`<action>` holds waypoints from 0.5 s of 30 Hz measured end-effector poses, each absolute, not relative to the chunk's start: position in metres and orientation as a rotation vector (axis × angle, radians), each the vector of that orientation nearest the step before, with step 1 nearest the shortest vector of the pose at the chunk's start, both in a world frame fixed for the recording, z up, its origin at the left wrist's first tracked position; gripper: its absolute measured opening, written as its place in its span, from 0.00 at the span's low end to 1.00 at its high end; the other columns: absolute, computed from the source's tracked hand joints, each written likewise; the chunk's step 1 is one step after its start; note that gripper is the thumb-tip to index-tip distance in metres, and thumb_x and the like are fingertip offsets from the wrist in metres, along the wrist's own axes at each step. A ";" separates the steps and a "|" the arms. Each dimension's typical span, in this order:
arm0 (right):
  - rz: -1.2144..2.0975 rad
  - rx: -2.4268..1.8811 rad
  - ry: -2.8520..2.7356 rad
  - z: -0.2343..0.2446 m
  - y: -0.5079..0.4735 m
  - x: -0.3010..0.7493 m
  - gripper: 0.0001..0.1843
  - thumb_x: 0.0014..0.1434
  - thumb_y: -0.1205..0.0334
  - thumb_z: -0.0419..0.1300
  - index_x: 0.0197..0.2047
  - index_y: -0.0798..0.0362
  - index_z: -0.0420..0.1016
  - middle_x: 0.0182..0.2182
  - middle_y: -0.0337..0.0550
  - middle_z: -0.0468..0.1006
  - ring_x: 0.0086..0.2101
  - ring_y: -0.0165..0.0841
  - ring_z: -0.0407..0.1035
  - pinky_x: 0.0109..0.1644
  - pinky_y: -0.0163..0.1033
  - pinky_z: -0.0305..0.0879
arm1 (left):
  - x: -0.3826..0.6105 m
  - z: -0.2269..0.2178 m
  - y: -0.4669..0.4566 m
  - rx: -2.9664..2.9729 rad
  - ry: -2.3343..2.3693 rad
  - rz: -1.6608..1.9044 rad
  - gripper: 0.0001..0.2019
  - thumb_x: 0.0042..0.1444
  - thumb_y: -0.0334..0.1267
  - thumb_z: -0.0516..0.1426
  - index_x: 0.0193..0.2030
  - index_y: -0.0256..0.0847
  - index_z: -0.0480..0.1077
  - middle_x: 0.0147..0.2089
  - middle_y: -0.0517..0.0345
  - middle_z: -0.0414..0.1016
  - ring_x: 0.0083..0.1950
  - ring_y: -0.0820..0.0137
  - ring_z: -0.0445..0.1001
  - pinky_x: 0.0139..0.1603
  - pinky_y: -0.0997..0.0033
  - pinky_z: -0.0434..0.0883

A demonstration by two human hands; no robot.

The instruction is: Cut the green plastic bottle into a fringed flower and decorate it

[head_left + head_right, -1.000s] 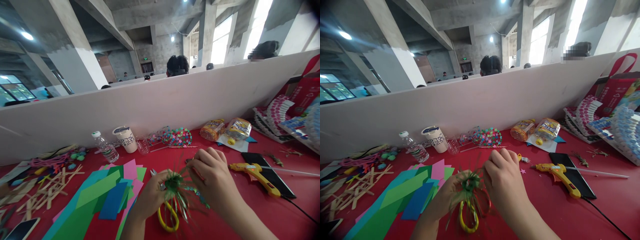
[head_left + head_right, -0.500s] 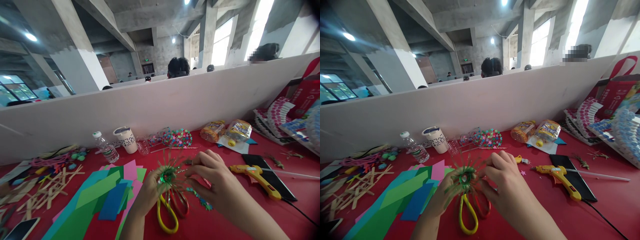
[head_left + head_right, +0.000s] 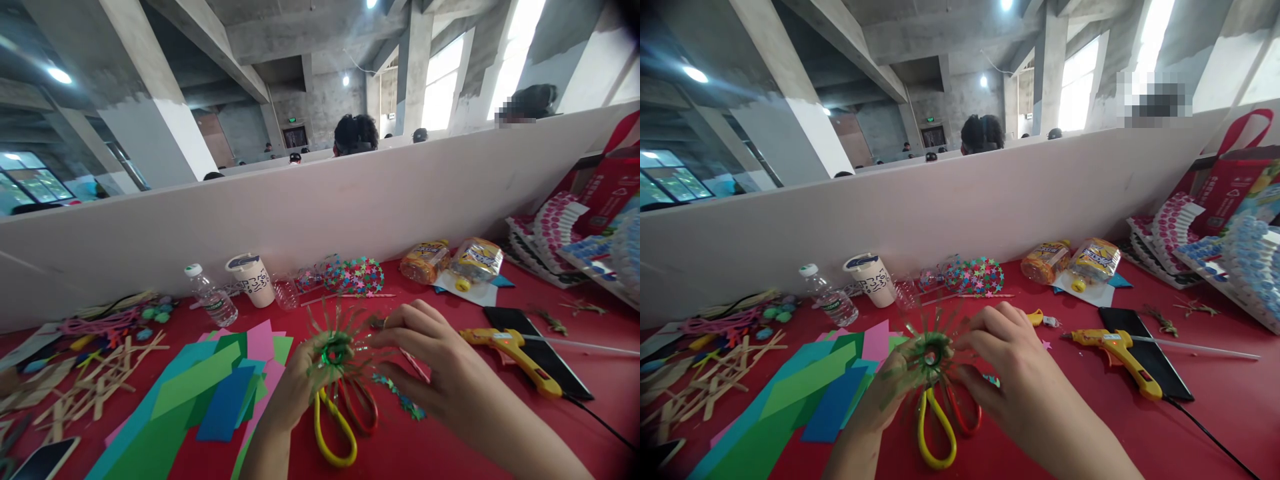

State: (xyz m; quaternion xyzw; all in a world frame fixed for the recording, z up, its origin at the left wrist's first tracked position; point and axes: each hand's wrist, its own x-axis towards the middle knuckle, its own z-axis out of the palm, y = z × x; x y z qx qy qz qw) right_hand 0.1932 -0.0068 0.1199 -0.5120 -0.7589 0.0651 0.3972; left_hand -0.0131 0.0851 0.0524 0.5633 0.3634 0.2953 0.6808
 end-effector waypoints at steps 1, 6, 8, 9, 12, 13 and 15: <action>0.144 -1.299 -1.895 0.121 -0.007 0.194 0.07 0.59 0.68 0.59 0.40 0.47 0.73 0.36 0.42 0.72 0.38 0.36 0.64 0.41 0.42 0.66 | -0.013 0.053 0.085 1.259 0.816 0.671 0.14 0.53 0.37 0.61 0.48 0.43 0.73 0.44 0.55 0.78 0.42 0.70 0.74 0.41 0.73 0.70; 0.096 -1.290 -1.810 0.124 -0.008 0.191 0.06 0.62 0.66 0.56 0.37 0.49 0.74 0.33 0.43 0.72 0.35 0.36 0.66 0.38 0.42 0.66 | -0.011 0.057 0.081 1.291 0.809 0.714 0.20 0.47 0.43 0.64 0.48 0.42 0.72 0.47 0.51 0.78 0.49 0.61 0.74 0.48 0.65 0.70; 0.138 -1.283 -1.802 0.123 -0.008 0.188 0.06 0.62 0.65 0.56 0.37 0.49 0.74 0.33 0.43 0.72 0.35 0.36 0.66 0.38 0.43 0.66 | -0.010 0.058 0.081 1.353 0.838 0.743 0.22 0.46 0.45 0.64 0.48 0.42 0.72 0.48 0.50 0.78 0.52 0.58 0.73 0.52 0.61 0.68; 0.166 -1.281 -1.800 0.122 -0.008 0.187 0.05 0.62 0.64 0.56 0.38 0.49 0.74 0.33 0.43 0.72 0.36 0.36 0.66 0.39 0.43 0.66 | -0.009 0.058 0.082 1.390 0.863 0.749 0.21 0.48 0.45 0.63 0.49 0.42 0.72 0.48 0.50 0.77 0.53 0.58 0.72 0.54 0.61 0.67; 0.236 -1.272 -1.775 0.119 -0.007 0.184 0.06 0.63 0.64 0.56 0.38 0.49 0.75 0.34 0.42 0.72 0.37 0.35 0.65 0.41 0.43 0.65 | -0.009 0.057 0.084 1.475 0.932 0.732 0.18 0.52 0.41 0.60 0.50 0.43 0.71 0.51 0.51 0.76 0.54 0.59 0.71 0.57 0.60 0.65; 0.258 -1.271 -1.765 0.118 -0.006 0.184 0.06 0.63 0.64 0.56 0.38 0.49 0.75 0.34 0.42 0.72 0.36 0.34 0.65 0.41 0.43 0.65 | -0.009 0.056 0.085 1.487 0.942 0.727 0.17 0.52 0.40 0.59 0.50 0.42 0.71 0.52 0.51 0.76 0.54 0.59 0.71 0.57 0.60 0.65; 0.296 -1.279 -1.738 0.116 -0.004 0.184 0.07 0.63 0.65 0.56 0.37 0.48 0.75 0.34 0.41 0.72 0.36 0.33 0.65 0.41 0.42 0.65 | -0.009 0.057 0.086 1.495 0.952 0.729 0.18 0.51 0.39 0.59 0.50 0.41 0.71 0.52 0.49 0.76 0.54 0.58 0.71 0.56 0.59 0.66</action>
